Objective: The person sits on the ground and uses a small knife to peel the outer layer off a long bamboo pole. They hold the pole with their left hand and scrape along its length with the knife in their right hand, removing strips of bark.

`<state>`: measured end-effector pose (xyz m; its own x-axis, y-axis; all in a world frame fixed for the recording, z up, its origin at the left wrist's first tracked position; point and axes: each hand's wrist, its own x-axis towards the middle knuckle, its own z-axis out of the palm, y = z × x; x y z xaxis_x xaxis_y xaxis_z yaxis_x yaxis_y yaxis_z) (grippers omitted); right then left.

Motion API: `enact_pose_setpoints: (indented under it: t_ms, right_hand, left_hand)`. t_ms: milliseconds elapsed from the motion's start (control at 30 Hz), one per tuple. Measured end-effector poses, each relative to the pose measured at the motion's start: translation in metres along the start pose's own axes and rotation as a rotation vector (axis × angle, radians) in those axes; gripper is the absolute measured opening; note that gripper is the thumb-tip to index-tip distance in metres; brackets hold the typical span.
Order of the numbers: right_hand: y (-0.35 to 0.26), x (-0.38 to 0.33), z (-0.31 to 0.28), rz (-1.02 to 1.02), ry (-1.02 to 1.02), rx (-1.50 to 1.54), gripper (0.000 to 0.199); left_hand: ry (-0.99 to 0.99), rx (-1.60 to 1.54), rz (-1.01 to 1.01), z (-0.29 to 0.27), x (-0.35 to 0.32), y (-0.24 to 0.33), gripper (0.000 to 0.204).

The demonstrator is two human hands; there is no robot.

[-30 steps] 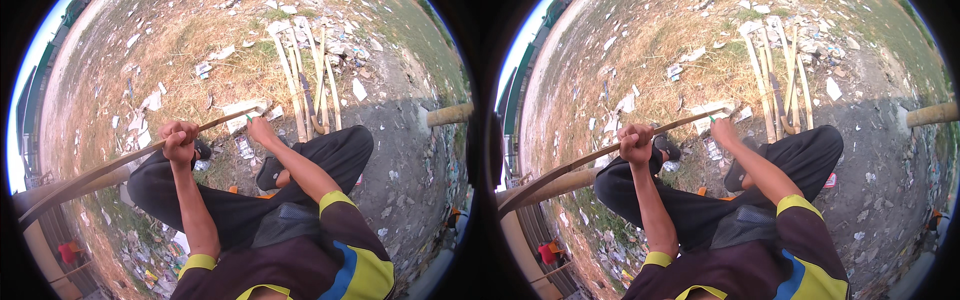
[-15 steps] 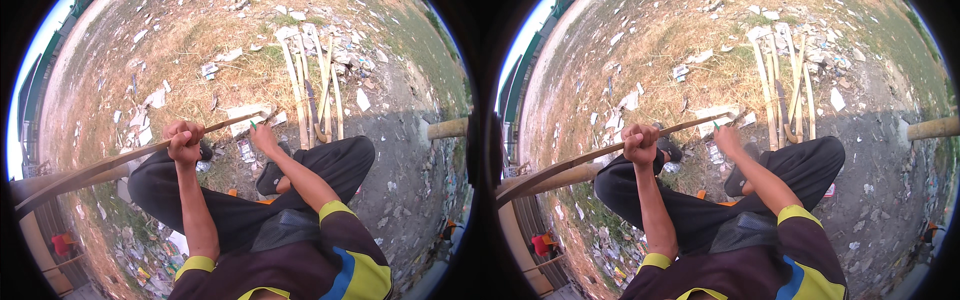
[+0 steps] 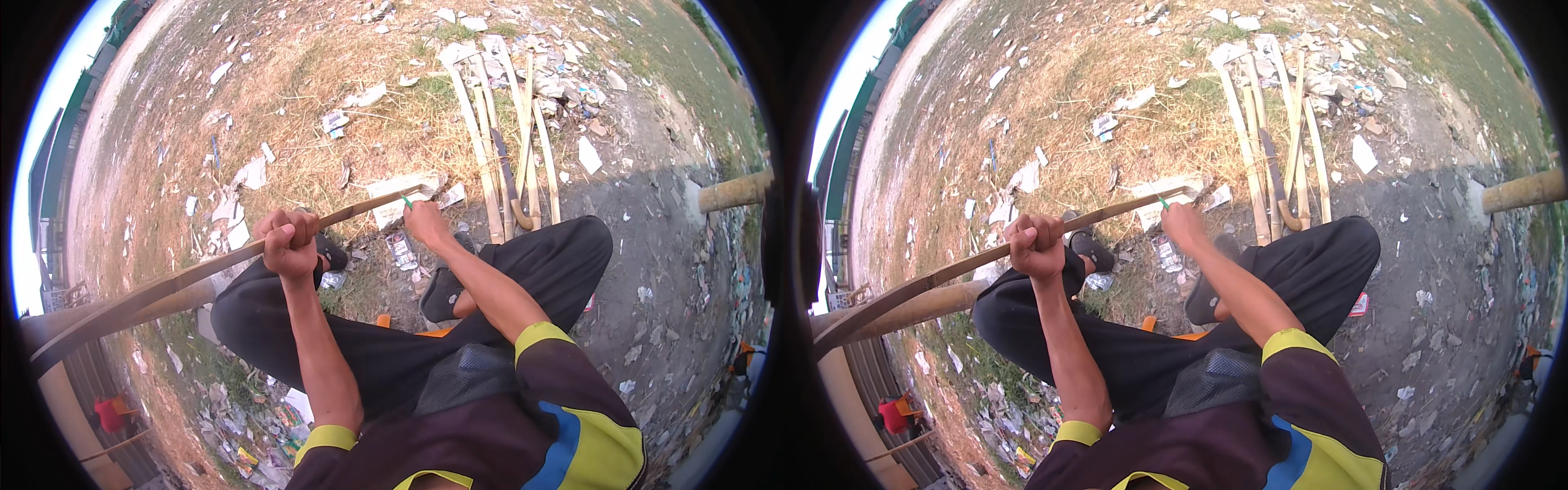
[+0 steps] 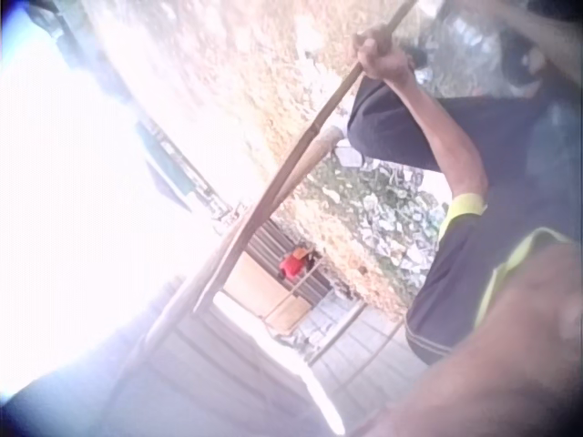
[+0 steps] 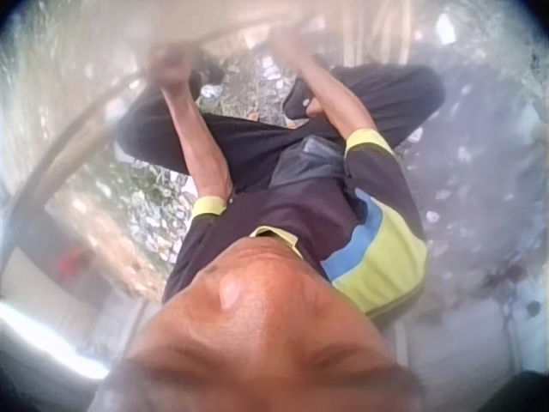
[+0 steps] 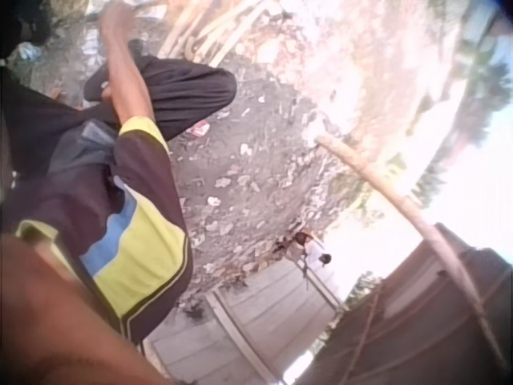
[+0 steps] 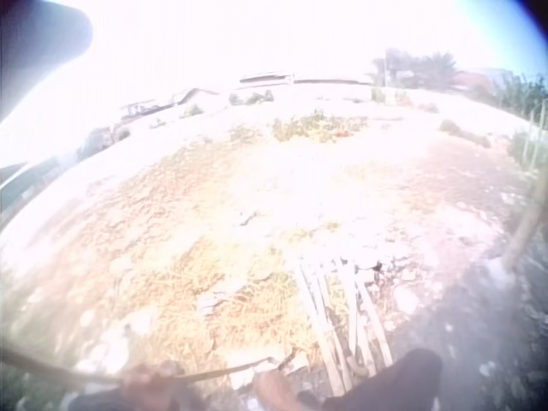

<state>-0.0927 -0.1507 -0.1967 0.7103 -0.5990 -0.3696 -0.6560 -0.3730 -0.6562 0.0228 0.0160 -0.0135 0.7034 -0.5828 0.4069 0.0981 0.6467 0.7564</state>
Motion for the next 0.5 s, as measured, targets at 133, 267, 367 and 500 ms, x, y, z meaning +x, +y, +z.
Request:
enact_pose_setpoints:
  t_ms: [133, 267, 367, 500]
  right_hand:
    - [0.02, 0.015, -0.004, 0.079, -0.025, -0.059, 0.03]
    - [0.019, 0.021, -0.002, 0.096, -0.056, -0.075, 0.037]
    - [0.027, 0.017, 0.007, 0.087, -0.055, -0.016, 0.038]
    - [0.046, 0.034, 0.007, 0.11, -0.045, -0.109, 0.033]
  left_hand:
    - [-0.002, 0.008, -0.013, -0.001, 0.002, -0.003, 0.031]
    - [-0.022, 0.018, -0.004, 0.002, 0.0, -0.003, 0.031]
    - [-0.035, 0.049, -0.014, -0.001, 0.0, -0.002, 0.032]
    - [-0.073, 0.087, -0.023, -0.001, 0.002, -0.003, 0.033]
